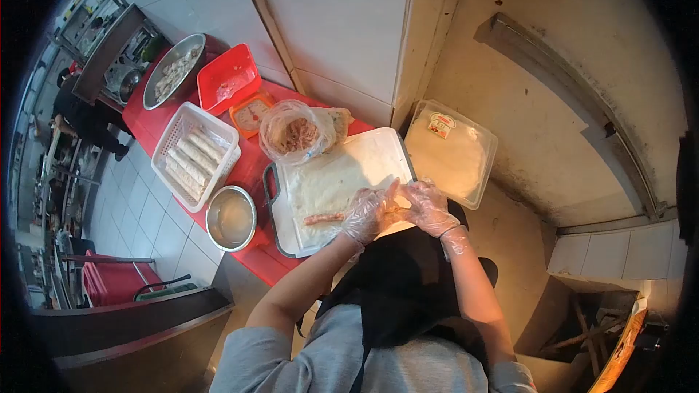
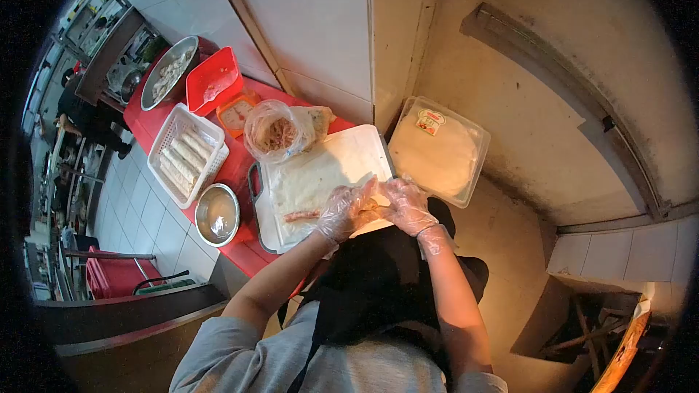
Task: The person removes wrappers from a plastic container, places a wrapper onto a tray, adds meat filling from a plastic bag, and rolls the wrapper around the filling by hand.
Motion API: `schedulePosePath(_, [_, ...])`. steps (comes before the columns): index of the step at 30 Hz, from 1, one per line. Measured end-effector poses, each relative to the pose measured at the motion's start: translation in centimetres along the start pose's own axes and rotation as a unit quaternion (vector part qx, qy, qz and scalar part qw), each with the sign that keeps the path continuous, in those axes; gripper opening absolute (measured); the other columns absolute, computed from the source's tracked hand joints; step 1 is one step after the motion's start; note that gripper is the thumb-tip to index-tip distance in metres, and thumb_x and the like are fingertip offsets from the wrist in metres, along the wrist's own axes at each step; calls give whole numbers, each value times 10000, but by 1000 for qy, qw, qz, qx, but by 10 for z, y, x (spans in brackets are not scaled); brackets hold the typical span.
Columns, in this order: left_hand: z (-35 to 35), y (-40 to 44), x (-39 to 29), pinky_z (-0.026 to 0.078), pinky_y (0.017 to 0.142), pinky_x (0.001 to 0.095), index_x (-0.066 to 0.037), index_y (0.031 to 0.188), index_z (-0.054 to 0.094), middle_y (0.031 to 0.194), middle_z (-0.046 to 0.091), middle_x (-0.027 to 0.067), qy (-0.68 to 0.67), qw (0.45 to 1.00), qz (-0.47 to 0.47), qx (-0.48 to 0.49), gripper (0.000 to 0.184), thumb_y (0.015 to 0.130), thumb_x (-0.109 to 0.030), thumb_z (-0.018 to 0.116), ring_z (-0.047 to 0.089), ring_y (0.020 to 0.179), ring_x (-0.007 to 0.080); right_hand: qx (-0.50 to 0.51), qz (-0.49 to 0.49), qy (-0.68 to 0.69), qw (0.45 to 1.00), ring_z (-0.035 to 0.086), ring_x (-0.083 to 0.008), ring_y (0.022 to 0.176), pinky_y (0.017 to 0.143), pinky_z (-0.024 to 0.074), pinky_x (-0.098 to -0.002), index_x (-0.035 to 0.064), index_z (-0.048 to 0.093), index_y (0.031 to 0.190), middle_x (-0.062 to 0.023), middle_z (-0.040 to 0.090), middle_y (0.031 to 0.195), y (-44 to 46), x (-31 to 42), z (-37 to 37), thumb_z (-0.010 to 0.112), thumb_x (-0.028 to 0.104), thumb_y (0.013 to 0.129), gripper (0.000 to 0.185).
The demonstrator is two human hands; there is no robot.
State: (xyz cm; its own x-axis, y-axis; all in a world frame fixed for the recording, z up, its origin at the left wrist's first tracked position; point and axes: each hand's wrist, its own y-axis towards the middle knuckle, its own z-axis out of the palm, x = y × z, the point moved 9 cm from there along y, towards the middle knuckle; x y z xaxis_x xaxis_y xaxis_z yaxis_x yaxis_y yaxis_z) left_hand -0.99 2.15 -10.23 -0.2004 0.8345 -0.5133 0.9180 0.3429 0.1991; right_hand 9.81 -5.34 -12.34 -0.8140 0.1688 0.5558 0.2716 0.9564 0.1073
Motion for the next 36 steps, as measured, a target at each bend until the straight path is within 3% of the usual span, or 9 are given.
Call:
schedulePosePath(3, [5, -10, 18, 449, 886, 458, -43, 1430, 414, 871, 686, 145, 35, 997, -54, 43, 662, 869, -301, 654, 644, 875, 335, 35, 11, 7, 999, 475, -339, 1212, 985, 411, -471, 177, 627, 1254, -79, 572, 1207, 1, 1, 4, 790, 266, 733, 553])
schedulePosePath(10, [-31, -63, 63, 400, 995, 509, -86, 1446, 426, 1013, 725, 72, 31, 999, -10, -16, 702, 803, -206, 682, 657, 901, 313, 28, 4, -20, 999, 420, -341, 1258, 1025, 369, -498, 188, 586, 1313, -86, 551, 1243, -3, -4, 8, 731, 346, 795, 561])
schedulePosePath(13, [-40, -80, 79, 391, 1015, 495, -105, 1450, 428, 1002, 725, 74, 61, 998, -31, -1, 700, 809, -203, 692, 664, 927, 290, 42, 5, 15, 999, 445, -351, 1232, 1025, 373, -493, 186, 600, 1299, -91, 561, 1226, -1, -3, 7, 735, 352, 791, 551])
schedulePosePath(16, [-49, -93, 97, 347, 1056, 491, -115, 1452, 412, 1069, 718, 41, 50, 995, -72, 57, 671, 862, -288, 681, 662, 994, 252, 14, -8, 14, 1000, 477, -351, 1204, 1024, 380, -485, 164, 620, 1278, -98, 582, 1190, -1, 1, 2, 749, 352, 775, 552])
schedulePosePath(22, [-80, -110, 105, 507, 817, 417, -90, 1352, 530, 910, 689, 126, -3, 996, -43, -79, 664, 761, -230, 799, 659, 897, 321, 25, -43, 7, 999, 529, -308, 1153, 969, 404, -485, 130, 671, 1189, -90, 618, 1141, 22, 50, -9, 785, 341, 720, 527])
schedulePosePath(25, [-89, -108, 98, 513, 699, 410, -74, 1248, 618, 873, 667, 147, -12, 994, -23, -104, 590, 711, -192, 833, 642, 835, 354, -24, -177, -25, 984, 601, -301, 943, 851, 462, -451, 117, 705, 1035, -87, 640, 973, 33, 97, 15, 794, 340, 664, 442])
schedulePosePath(28, [-78, -112, 106, 508, 723, 437, -75, 1105, 695, 886, 668, 150, -28, 995, -9, -93, 451, 699, -209, 839, 637, 815, 359, 38, -195, -112, 974, 616, -250, 976, 920, 417, -467, 158, 693, 927, -63, 646, 951, 45, 128, 55, 692, 322, 768, 228])
schedulePosePath(31, [-78, -106, 102, 512, 728, 428, -85, 1027, 728, 881, 670, 146, -15, 997, -44, -68, 355, 707, -200, 831, 644, 821, 350, 42, -199, -141, 969, 626, -234, 931, 895, 424, -463, 169, 666, 835, -50, 640, 880, 54, 135, 80, 640, 262, 778, 113])
schedulePosePath(36, [-68, -101, 108, 510, 759, 418, -100, 971, 754, 930, 693, 119, -87, 992, -23, -91, 251, 735, -172, 797, 650, 856, 331, 9, -192, -99, 976, 627, -246, 907, 876, 433, -452, 161, 666, 825, -46, 632, 835, 56, 133, 72, 642, 237, 762, 102])
